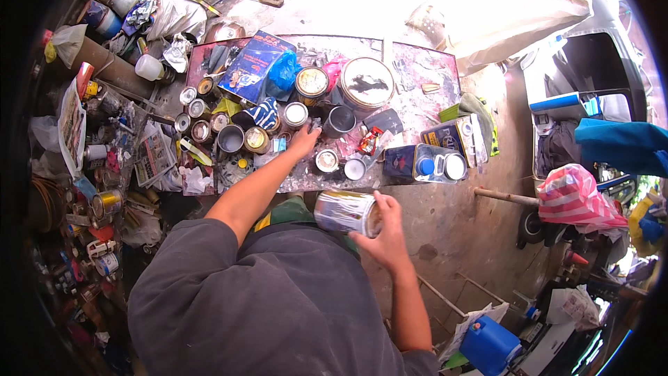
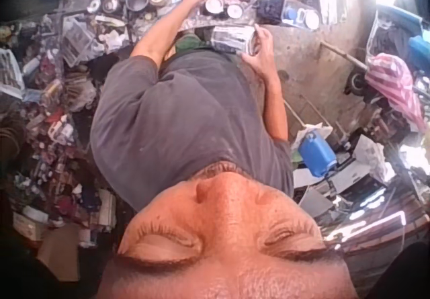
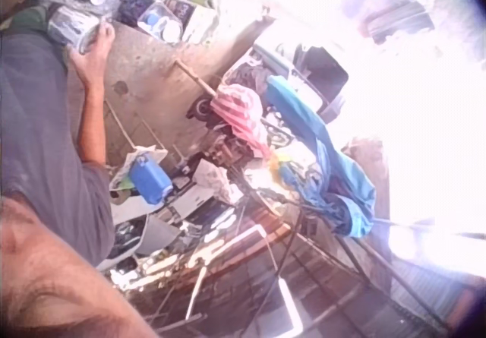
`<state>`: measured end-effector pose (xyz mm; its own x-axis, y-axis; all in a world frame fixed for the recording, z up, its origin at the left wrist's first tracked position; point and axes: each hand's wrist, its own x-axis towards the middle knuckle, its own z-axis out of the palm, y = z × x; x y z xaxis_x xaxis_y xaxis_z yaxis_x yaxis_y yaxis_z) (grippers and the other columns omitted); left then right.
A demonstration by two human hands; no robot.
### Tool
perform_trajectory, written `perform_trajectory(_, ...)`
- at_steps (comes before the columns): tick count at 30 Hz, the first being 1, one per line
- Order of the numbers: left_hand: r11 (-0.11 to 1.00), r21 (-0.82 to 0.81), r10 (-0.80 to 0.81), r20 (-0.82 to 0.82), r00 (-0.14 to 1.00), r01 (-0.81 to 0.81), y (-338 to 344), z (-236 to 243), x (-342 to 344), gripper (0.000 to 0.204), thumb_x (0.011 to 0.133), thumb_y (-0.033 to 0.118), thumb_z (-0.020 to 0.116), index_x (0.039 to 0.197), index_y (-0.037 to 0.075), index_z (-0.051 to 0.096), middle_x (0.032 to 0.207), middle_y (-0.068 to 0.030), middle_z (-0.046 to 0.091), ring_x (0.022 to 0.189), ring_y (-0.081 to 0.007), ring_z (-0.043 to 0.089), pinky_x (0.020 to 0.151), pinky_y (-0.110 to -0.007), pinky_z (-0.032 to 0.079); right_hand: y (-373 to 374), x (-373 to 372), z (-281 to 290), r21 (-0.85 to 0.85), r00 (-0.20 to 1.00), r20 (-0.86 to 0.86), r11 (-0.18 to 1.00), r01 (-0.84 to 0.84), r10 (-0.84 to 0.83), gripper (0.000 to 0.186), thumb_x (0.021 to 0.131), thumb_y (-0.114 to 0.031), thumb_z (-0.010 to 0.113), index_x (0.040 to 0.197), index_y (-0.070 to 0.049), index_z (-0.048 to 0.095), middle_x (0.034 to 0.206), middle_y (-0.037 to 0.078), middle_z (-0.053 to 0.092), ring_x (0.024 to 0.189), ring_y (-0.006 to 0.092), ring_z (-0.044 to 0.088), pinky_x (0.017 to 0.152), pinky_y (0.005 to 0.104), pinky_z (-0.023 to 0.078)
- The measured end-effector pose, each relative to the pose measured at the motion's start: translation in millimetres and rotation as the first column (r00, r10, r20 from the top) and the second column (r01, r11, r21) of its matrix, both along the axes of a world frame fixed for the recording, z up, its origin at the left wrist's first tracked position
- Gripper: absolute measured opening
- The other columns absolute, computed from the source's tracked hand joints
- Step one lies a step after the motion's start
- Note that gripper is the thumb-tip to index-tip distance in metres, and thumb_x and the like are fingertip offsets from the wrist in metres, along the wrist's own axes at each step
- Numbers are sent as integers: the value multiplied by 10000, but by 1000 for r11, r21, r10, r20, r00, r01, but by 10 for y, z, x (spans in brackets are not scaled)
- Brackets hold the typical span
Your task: The person applies tape to newspaper sheets on the roof of a vehicle, moves to a table to assemble and adjust a spray gun, and then pours liquid from various cans into containers.
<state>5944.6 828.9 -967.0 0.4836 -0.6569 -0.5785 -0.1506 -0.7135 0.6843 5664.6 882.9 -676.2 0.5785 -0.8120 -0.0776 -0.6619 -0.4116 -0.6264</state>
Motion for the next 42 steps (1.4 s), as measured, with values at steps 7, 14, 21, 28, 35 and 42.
perform_trajectory(7,903,-325,-129,424,897,283,658,386,-195,608,821,238,671,1345,-10,484,1312,-224,491,1241,-406,436,1084,-490,361,-90,19,-174,97,996,39,991,-87,84,956,613,-142,849,1459,-100,407,1434,207,356,1337,391,390,1105,474,362)
perform_trajectory(14,771,-251,-289,680,674,585,609,697,-501,703,693,169,760,1343,57,517,1426,-195,420,1323,-372,384,1093,-475,355,96,116,-472,-176,989,-107,981,78,-97,957,616,-218,867,1454,-93,422,1410,234,366,1316,423,390,1082,497,375)
perform_trajectory(21,649,-3,-431,823,371,761,523,234,-682,670,716,198,750,1337,59,537,1351,-163,503,1291,-335,423,1065,-485,339,135,-156,-352,-48,980,-198,998,-38,28,952,602,-203,866,1438,-71,432,1402,234,385,1296,426,414,1080,479,382)
perform_trajectory(28,612,9,-497,782,376,791,480,377,-572,567,649,217,771,1157,56,577,1190,-132,550,1216,-329,458,1070,-480,346,-112,-271,-322,182,986,-41,972,-150,160,913,625,-163,848,1430,-58,431,1414,250,367,1309,438,381,1089,501,357)
perform_trajectory(35,900,-349,-65,487,871,262,1129,1240,-601,747,652,246,770,1289,-3,469,1235,-204,482,1193,-386,458,1045,-455,399,-365,-140,-606,89,959,15,955,-284,284,920,628,-173,848,1440,-71,427,1412,267,361,1306,448,386,1086,504,359)
perform_trajectory(42,924,-327,365,607,706,-197,2525,1528,-276,714,693,223,747,1312,38,443,1223,-204,458,1164,-413,469,998,-483,409,-383,295,-1130,-60,944,-69,943,-327,323,954,626,-217,853,1463,-90,413,1400,284,373,1277,462,420,1066,490,393)
